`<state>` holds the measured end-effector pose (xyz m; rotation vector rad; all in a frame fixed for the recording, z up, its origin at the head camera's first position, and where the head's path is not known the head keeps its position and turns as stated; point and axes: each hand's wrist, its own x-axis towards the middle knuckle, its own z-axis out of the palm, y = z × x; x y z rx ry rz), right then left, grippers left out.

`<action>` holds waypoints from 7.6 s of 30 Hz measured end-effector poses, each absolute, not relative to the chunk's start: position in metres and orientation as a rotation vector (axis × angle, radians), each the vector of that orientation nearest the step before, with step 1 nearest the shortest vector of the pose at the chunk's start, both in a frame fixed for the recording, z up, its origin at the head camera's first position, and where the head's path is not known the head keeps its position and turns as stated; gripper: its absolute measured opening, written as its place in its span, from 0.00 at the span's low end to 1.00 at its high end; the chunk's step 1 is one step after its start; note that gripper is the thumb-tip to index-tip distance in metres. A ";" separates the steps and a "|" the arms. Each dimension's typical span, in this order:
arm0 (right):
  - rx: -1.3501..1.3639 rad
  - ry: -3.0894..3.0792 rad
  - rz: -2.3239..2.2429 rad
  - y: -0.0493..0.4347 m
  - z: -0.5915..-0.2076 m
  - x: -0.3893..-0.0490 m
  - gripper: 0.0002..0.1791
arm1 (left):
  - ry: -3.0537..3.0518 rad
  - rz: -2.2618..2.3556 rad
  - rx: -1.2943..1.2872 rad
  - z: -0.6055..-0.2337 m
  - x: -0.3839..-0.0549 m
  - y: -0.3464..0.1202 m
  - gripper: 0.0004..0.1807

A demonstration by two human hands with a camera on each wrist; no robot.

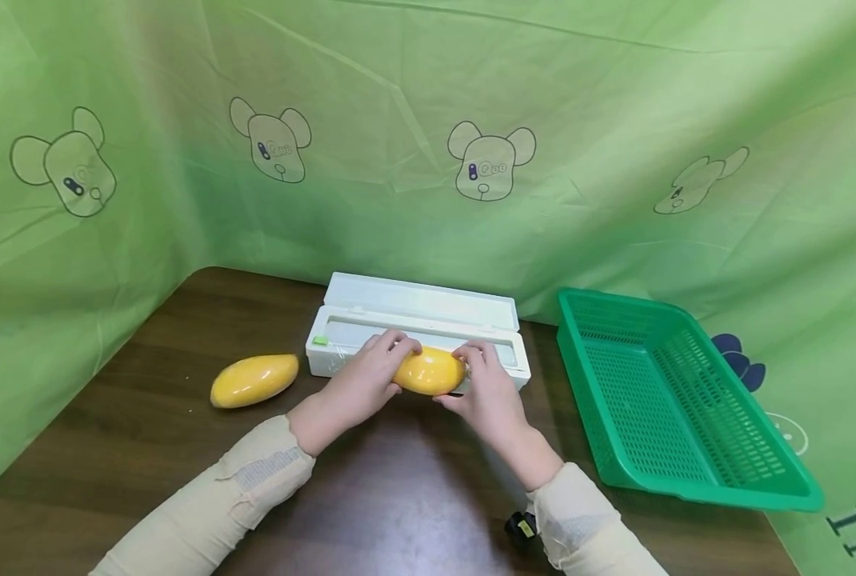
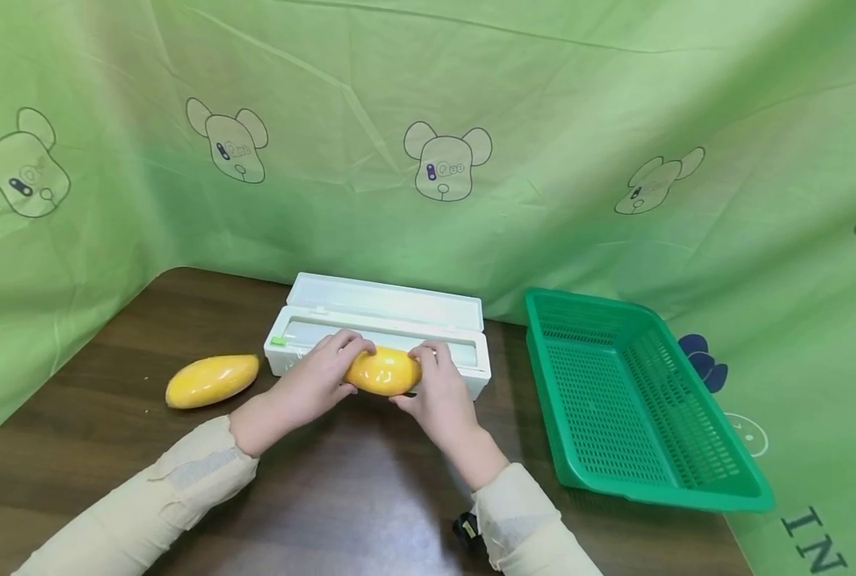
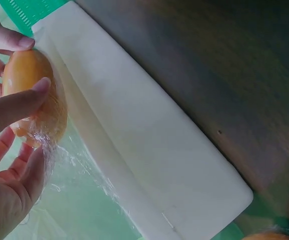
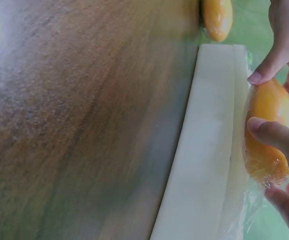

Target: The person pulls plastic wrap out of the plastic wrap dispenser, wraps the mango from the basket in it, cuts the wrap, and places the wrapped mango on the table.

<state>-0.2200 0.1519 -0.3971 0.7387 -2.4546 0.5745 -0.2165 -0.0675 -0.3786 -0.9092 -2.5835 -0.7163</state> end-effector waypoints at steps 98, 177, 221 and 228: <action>0.899 -2.661 0.458 0.160 -0.425 -0.221 0.36 | -2.889 -0.837 -0.921 -0.405 -0.233 -0.072 0.22; 0.824 -2.726 0.610 0.159 -0.408 -0.213 0.26 | -2.790 -0.901 -0.692 -0.405 -0.214 -0.075 0.21; 0.808 -2.820 0.601 0.160 -0.412 -0.222 0.22 | -2.998 -0.752 -0.721 -0.398 -0.232 -0.078 0.16; 0.786 -2.792 0.467 0.161 -0.415 -0.215 0.25 | -2.996 -0.804 -0.806 -0.401 -0.228 -0.080 0.13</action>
